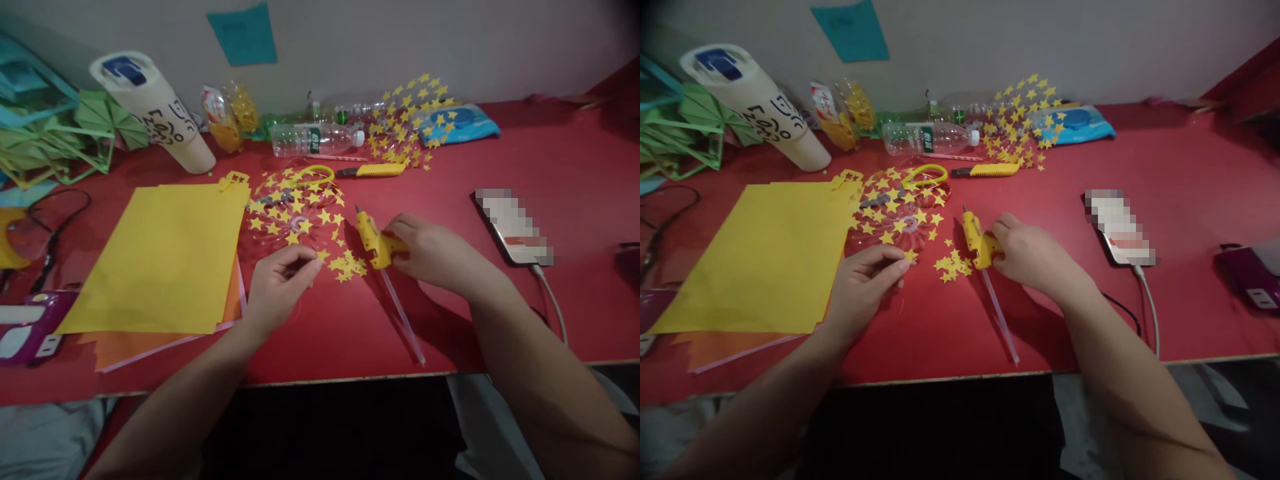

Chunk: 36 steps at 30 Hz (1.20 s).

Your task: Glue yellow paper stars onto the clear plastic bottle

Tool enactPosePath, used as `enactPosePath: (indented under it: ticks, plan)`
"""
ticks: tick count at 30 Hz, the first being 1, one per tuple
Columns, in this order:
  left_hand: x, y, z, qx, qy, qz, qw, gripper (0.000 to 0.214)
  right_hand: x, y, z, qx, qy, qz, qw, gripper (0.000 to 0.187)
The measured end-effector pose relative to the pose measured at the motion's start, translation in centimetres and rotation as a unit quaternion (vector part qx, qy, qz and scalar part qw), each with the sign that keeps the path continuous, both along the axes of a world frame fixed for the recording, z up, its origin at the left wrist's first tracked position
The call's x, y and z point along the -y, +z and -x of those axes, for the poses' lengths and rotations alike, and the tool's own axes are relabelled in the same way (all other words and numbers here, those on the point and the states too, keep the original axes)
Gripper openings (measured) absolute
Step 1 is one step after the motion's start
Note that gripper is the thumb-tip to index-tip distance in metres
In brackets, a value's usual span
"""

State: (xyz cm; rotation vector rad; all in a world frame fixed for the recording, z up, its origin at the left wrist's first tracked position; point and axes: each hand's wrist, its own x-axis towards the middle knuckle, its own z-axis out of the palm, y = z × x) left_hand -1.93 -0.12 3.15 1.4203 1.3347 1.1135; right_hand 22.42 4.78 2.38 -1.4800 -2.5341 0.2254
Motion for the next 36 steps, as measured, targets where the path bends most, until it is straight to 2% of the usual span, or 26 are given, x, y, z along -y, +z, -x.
enactPosePath:
  ticks: [3, 6, 9, 13, 15, 17, 21, 24, 30, 36]
  plan:
    - [-0.3, -0.1, 0.3, 0.054, 0.018, 0.017, 0.998, 0.006, 0.3, 1.7, -0.1, -0.126, -0.029, -0.012, 0.992, 0.024]
    - [-0.5, -0.1, 0.5, 0.071, 0.023, 0.013, 0.997, 0.007, 1.0, 2.7, 0.3, -0.237, -0.019, -0.018, 0.971, 0.02]
    - [-0.6, 0.0, 0.6, 0.066, 0.026, 0.009, 0.997, 0.008, 1.8, 2.5, 1.4, -0.286, 0.016, 0.008, 0.958, 0.024]
    - [-0.5, 0.4, 0.5, 0.046, 0.035, 0.004, 0.998, 0.01, 2.7, 1.5, 2.2, -0.331, 0.024, 0.112, 0.937, 0.032]
    - [-0.5, 0.5, 0.5, 0.035, 0.033, -0.002, 0.999, 0.012, 3.0, 1.1, 2.2, -0.359, 0.047, 0.138, 0.922, 0.037]
    - [-0.5, 0.4, 0.4, 0.021, 0.029, -0.018, 0.999, 0.013, 3.1, 1.0, 2.2, -0.359, 0.073, 0.142, 0.92, 0.039]
    - [-0.4, 0.2, 0.4, -0.004, 0.025, -0.051, 0.998, 0.012, 2.9, 0.7, 2.4, -0.331, 0.1, 0.096, 0.933, 0.037]
    - [-0.4, 0.1, 0.4, -0.003, 0.022, -0.063, 0.998, 0.012, 2.7, 0.4, 2.6, -0.352, 0.133, 0.061, 0.924, 0.028]
    - [-0.4, -0.1, 0.5, 0.013, 0.02, -0.071, 0.997, 0.012, 2.6, 0.0, 2.8, -0.384, 0.167, 0.051, 0.907, 0.018]
    - [-0.5, 0.0, 0.4, 0.01, 0.021, -0.075, 0.997, 0.012, 2.5, 0.1, 2.7, -0.368, 0.172, 0.023, 0.913, 0.016]
